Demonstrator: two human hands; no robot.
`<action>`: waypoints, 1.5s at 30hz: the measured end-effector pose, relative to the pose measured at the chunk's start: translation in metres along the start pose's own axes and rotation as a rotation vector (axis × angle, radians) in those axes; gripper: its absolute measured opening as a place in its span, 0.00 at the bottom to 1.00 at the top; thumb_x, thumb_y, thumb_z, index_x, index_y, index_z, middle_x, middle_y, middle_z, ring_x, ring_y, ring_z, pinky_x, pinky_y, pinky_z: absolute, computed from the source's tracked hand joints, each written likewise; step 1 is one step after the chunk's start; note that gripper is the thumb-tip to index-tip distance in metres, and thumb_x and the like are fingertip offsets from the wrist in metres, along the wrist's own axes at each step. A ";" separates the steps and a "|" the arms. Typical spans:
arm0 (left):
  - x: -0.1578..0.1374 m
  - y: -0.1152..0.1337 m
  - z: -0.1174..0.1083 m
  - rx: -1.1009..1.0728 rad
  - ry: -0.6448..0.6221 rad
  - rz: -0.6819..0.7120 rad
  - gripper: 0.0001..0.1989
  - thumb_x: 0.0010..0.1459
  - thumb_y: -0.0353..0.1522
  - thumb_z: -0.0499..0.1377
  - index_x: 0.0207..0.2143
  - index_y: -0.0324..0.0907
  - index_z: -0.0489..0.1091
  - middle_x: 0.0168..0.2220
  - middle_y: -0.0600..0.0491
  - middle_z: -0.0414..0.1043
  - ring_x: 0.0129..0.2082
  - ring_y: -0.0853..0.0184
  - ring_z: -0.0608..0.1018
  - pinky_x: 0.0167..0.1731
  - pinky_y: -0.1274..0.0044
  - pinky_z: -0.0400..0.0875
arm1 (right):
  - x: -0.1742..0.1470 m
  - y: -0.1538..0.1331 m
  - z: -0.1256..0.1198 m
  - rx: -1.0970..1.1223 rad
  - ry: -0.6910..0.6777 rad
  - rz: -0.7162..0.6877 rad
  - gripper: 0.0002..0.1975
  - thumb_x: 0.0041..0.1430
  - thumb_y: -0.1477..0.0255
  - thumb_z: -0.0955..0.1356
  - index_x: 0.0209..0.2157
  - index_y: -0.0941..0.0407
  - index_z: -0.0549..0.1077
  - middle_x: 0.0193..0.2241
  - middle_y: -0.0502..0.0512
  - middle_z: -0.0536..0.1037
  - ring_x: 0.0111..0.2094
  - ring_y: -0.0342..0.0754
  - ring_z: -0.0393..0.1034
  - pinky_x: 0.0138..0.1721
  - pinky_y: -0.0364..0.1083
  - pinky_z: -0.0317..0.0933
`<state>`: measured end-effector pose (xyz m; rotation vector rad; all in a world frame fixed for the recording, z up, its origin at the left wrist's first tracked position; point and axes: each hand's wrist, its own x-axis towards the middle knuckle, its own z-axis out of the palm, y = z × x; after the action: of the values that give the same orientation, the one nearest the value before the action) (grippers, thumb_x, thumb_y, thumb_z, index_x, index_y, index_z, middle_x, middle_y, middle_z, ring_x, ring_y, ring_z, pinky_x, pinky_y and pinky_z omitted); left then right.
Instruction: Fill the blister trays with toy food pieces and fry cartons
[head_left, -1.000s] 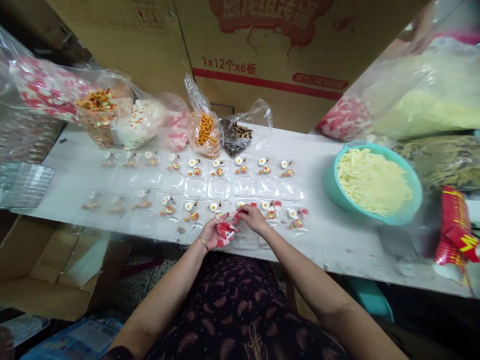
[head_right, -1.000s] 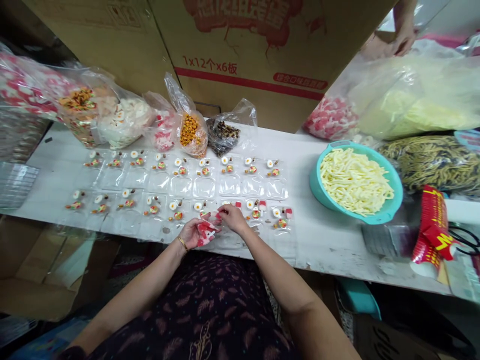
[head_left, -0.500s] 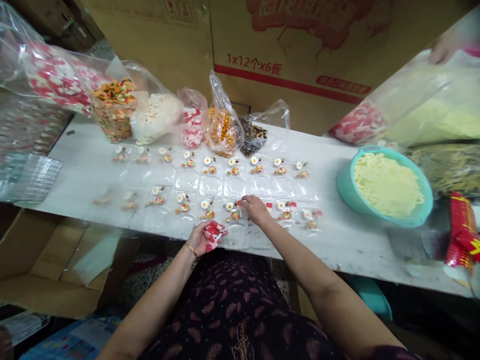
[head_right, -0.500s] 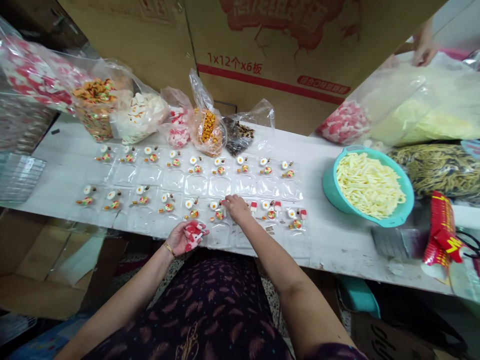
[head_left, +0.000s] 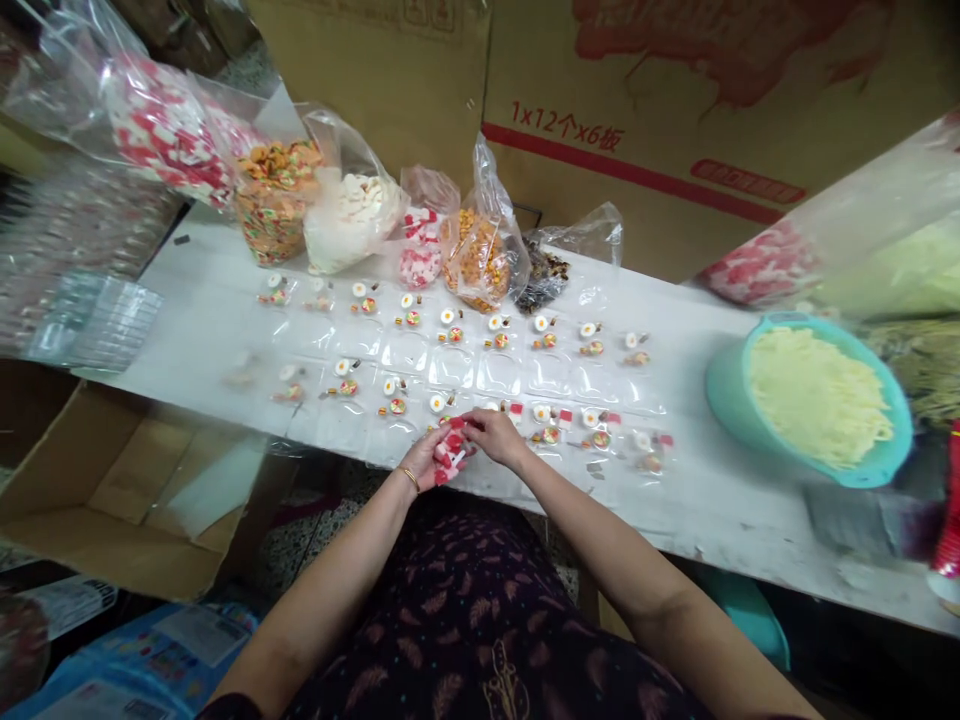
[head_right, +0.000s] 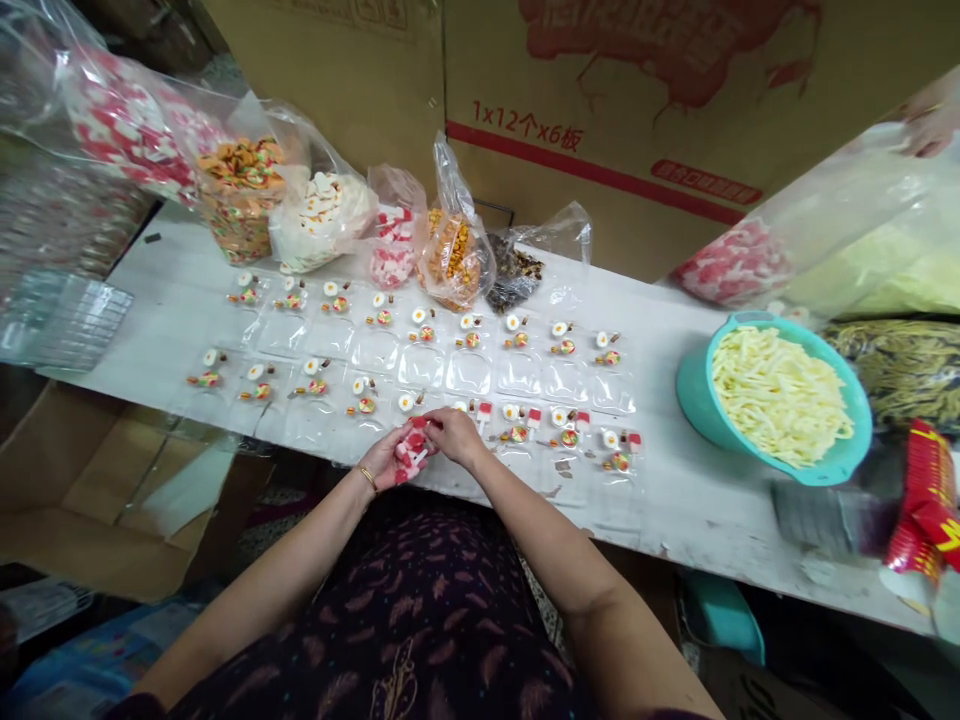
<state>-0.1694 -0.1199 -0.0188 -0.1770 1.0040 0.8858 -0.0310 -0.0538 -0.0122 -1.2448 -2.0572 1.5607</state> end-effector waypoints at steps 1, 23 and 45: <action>-0.002 0.000 -0.003 -0.002 0.006 0.012 0.14 0.50 0.36 0.57 0.40 0.40 0.67 0.31 0.50 0.74 0.30 0.62 0.77 0.22 0.76 0.70 | 0.002 0.003 0.003 0.065 0.023 0.059 0.10 0.49 0.75 0.64 0.34 0.57 0.73 0.27 0.51 0.75 0.28 0.42 0.66 0.31 0.42 0.59; -0.021 0.018 -0.048 -0.080 0.133 0.054 0.14 0.51 0.35 0.57 0.42 0.44 0.65 0.31 0.52 0.73 0.30 0.65 0.77 0.23 0.78 0.70 | 0.037 0.014 0.029 -0.787 0.060 0.035 0.16 0.54 0.75 0.61 0.46 0.57 0.64 0.43 0.60 0.66 0.43 0.51 0.60 0.43 0.47 0.55; 0.002 0.016 0.006 0.192 -0.036 -0.022 0.11 0.46 0.32 0.60 0.35 0.40 0.67 0.24 0.52 0.73 0.26 0.63 0.77 0.22 0.75 0.70 | 0.010 -0.001 -0.001 0.346 -0.110 0.108 0.11 0.44 0.74 0.67 0.34 0.57 0.71 0.21 0.46 0.68 0.24 0.40 0.62 0.28 0.41 0.60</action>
<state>-0.1767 -0.1056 -0.0129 -0.0098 1.0454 0.7649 -0.0361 -0.0457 -0.0138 -1.1769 -1.7036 1.9719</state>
